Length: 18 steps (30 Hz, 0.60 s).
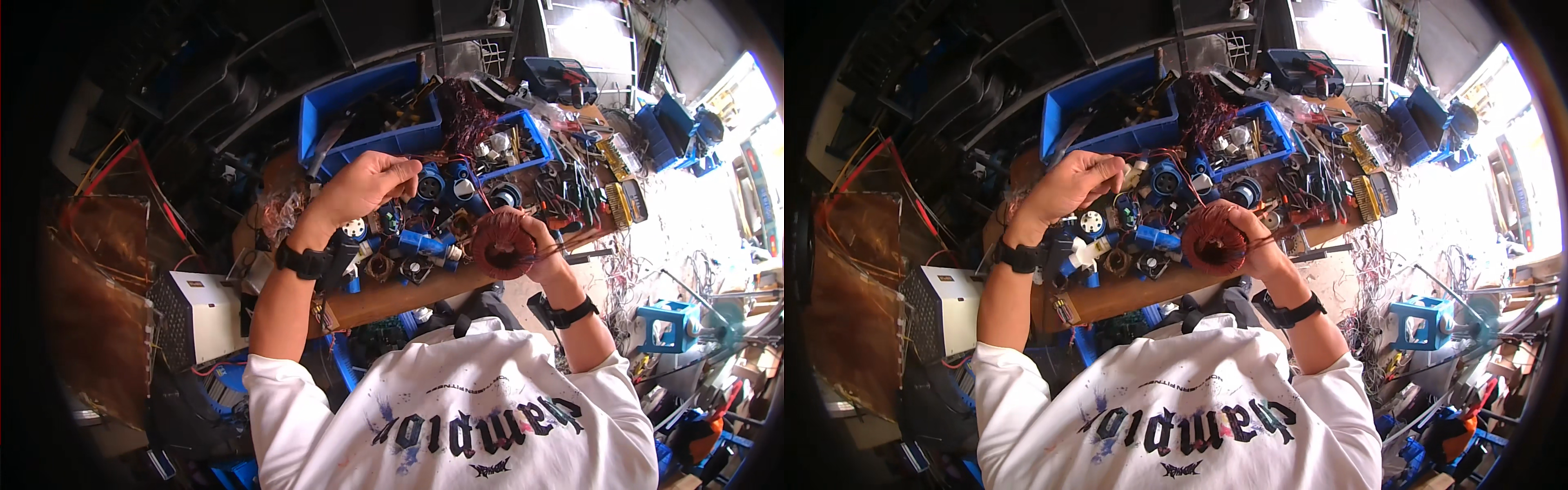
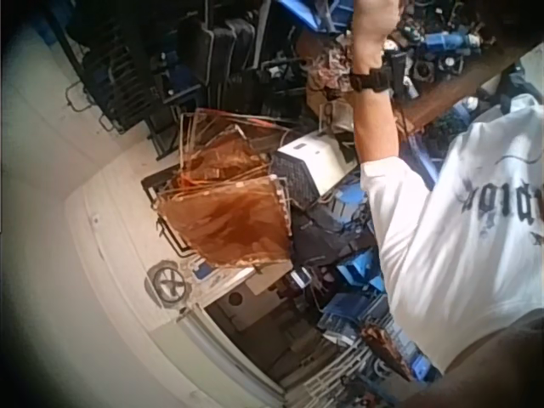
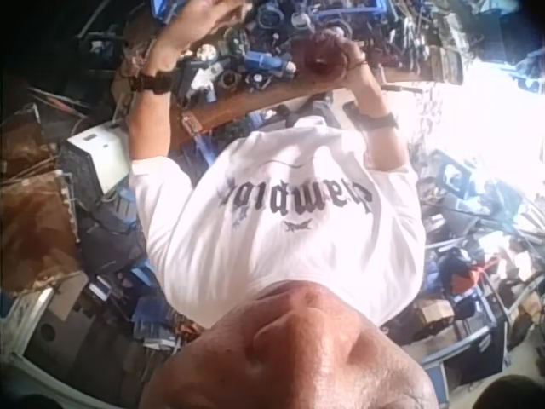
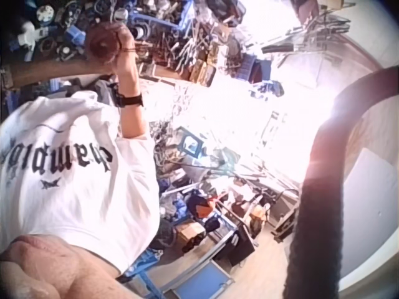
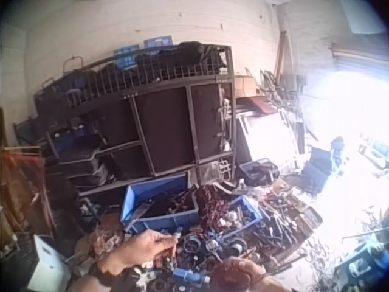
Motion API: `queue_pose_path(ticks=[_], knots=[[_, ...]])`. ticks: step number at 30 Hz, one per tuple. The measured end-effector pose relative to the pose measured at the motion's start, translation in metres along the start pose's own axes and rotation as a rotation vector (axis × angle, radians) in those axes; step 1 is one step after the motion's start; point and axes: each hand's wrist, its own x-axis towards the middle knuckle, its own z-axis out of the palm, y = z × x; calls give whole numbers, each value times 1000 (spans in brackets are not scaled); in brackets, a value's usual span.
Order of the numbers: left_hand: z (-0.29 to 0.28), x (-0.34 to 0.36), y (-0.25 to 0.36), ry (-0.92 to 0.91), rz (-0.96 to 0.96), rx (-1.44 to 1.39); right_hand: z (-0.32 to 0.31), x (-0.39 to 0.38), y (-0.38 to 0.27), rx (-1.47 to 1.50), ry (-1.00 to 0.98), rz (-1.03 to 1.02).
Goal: The person holds a toroidal core and manually winds red insulated copper wire around it. They repeatedly pull the wire from a loose pile on the table, wrap it around the core, and adjust the tension to form a coil.
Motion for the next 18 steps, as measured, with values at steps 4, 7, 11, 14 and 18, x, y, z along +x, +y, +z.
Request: queue_pose_path(ticks=[4, 7, 11, 14, 18], knots=[[18, 3, -15, 200, -1, 84, 3, 5, 0, 7, 155, -1], [33, -1, -16, 452, 100, 586, 3, 4, -2, 39, 302, 50], [46, -6, -17, 724, 257, 1151, 7, 6, -5, -29, 279, 55], [51, -2, -13, 782, 235, 1289, 6, 9, -3, -109, 234, 41], [40, 8, -33, 798, 596, 1300, 2, 15, -7, -203, 175, 46]])
